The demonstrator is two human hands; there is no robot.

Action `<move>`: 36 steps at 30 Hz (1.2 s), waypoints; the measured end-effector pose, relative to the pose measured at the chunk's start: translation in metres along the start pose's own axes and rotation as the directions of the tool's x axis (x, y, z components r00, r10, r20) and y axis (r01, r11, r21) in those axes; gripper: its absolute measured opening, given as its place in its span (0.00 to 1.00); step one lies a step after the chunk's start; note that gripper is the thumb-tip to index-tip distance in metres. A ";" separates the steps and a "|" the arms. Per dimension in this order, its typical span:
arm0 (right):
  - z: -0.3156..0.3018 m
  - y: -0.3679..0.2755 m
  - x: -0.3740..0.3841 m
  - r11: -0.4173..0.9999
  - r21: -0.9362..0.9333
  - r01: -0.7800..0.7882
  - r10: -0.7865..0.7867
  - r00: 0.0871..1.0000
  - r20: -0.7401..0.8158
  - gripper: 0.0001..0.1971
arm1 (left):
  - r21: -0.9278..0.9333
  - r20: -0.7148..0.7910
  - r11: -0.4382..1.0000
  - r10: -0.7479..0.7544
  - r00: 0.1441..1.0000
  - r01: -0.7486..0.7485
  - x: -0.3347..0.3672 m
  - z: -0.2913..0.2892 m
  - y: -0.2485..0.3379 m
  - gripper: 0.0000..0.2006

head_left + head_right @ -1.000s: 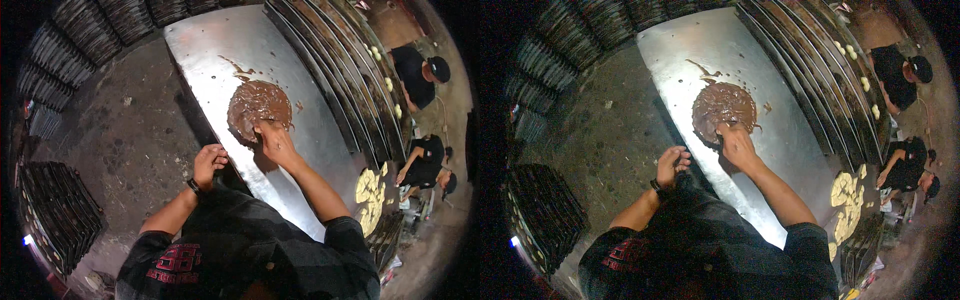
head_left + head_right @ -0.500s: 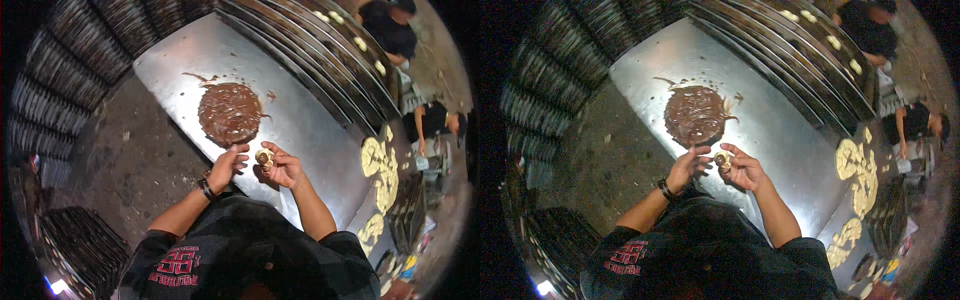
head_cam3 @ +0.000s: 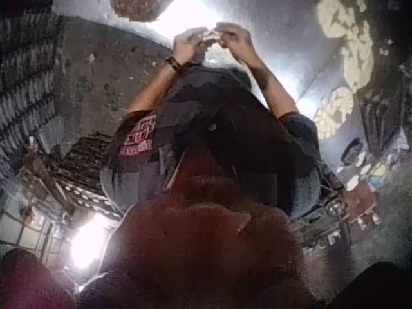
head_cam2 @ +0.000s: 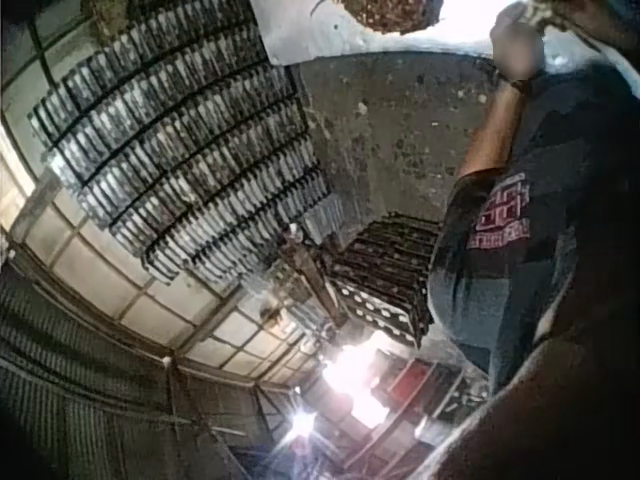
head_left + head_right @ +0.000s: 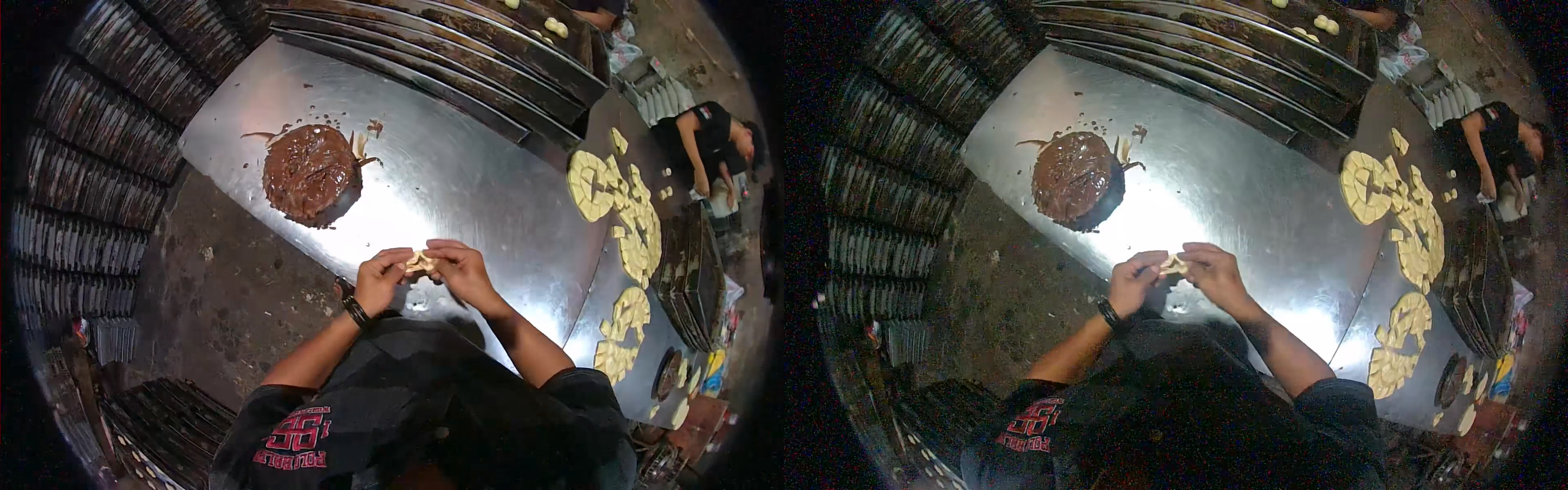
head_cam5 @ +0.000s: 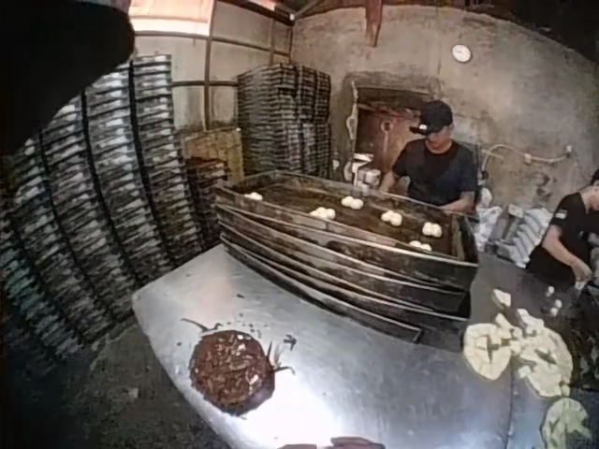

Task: The person repeatedly takes small pieces of dough, scoops a dark filling from a pile on the table, and wraps the dough around the filling to form small balls. The finished pastries are placed onto metal baking trays. Other workers are visible in the background performing similar tasks.

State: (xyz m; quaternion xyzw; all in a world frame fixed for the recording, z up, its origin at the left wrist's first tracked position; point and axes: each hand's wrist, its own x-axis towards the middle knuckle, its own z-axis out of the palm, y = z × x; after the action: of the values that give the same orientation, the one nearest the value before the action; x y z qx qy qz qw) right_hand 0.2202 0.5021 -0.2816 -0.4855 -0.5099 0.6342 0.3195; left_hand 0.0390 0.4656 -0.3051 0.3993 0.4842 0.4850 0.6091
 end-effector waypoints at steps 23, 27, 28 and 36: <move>-0.027 0.023 -0.009 0.575 -0.749 0.330 -0.512 0.859 -0.014 0.11 | -0.116 0.290 0.973 -0.160 0.944 0.200 0.012 -0.043 0.046 0.14; -0.007 0.052 0.017 0.430 -0.824 0.370 -0.499 0.858 0.125 0.04 | -0.117 0.151 0.972 -0.188 0.971 0.206 -0.008 -0.040 0.039 0.15; -0.013 0.059 0.009 0.415 -0.766 0.491 -0.495 0.828 0.263 0.04 | -0.135 0.103 0.973 -0.171 0.980 0.185 -0.017 -0.039 0.039 0.15; -0.054 0.065 0.030 0.408 -0.828 0.384 -0.575 0.812 0.094 0.00 | -0.326 -0.188 0.937 -0.194 0.963 0.125 -0.083 -0.044 0.027 0.16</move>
State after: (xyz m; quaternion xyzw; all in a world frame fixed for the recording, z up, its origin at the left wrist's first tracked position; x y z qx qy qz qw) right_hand 0.2674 0.5293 -0.3529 -0.4705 -0.8241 0.1501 0.2774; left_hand -0.0143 0.3912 -0.2718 0.2023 0.4963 0.5446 0.6451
